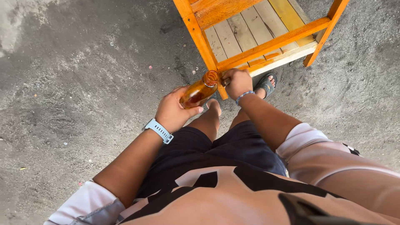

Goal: Applying a wood finish or paint to a multi-tiered wooden shelf using a brush and a bottle of finish.

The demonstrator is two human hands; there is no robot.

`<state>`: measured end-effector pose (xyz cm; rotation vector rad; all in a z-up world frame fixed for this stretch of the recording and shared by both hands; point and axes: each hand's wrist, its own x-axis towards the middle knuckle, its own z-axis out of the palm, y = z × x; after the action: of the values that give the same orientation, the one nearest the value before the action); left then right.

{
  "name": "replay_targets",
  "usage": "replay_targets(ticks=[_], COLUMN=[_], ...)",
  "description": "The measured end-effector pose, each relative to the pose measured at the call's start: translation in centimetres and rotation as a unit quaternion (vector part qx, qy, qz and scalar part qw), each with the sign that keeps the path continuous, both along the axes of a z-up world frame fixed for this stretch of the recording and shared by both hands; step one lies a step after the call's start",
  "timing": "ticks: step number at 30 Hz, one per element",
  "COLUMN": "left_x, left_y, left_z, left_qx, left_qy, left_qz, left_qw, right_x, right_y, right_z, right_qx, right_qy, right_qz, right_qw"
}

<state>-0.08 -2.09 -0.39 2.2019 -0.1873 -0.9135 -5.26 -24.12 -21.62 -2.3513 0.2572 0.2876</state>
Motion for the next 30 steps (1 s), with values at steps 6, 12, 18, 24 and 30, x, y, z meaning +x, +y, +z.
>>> replay_targets(ticks=[6,12,18,24,30], left_x=[-0.2,-0.4,-0.4,-0.5,-0.6], left_y=[0.6,0.6,-0.2,-0.9,-1.7], left_z=[-0.4,-0.3,0.2,-0.5,-0.5], left_qx=[-0.015,-0.012,0.0,0.024,0.003], left_qy=[-0.006,0.029,0.005,-0.011,0.01], left_qz=[0.006,0.032,0.009,-0.018,-0.011], left_qw=[1.0,0.999,1.0,0.999,1.0], right_x=[-1.2,-0.6,-0.5,-2.4,-1.5], right_y=[-9.4,-6.6,0.5,-10.0,-25.0], right_z=[-2.8,-2.7,-2.4,-2.2,-5.1], right_qx=[-0.028,-0.018,0.068,0.061,-0.109], right_qy=[0.013,0.054,-0.016,-0.025,-0.035], right_qz=[-0.104,-0.103,-0.058,0.017,-0.143], right_qw=[0.994,0.993,0.996,0.998,0.983])
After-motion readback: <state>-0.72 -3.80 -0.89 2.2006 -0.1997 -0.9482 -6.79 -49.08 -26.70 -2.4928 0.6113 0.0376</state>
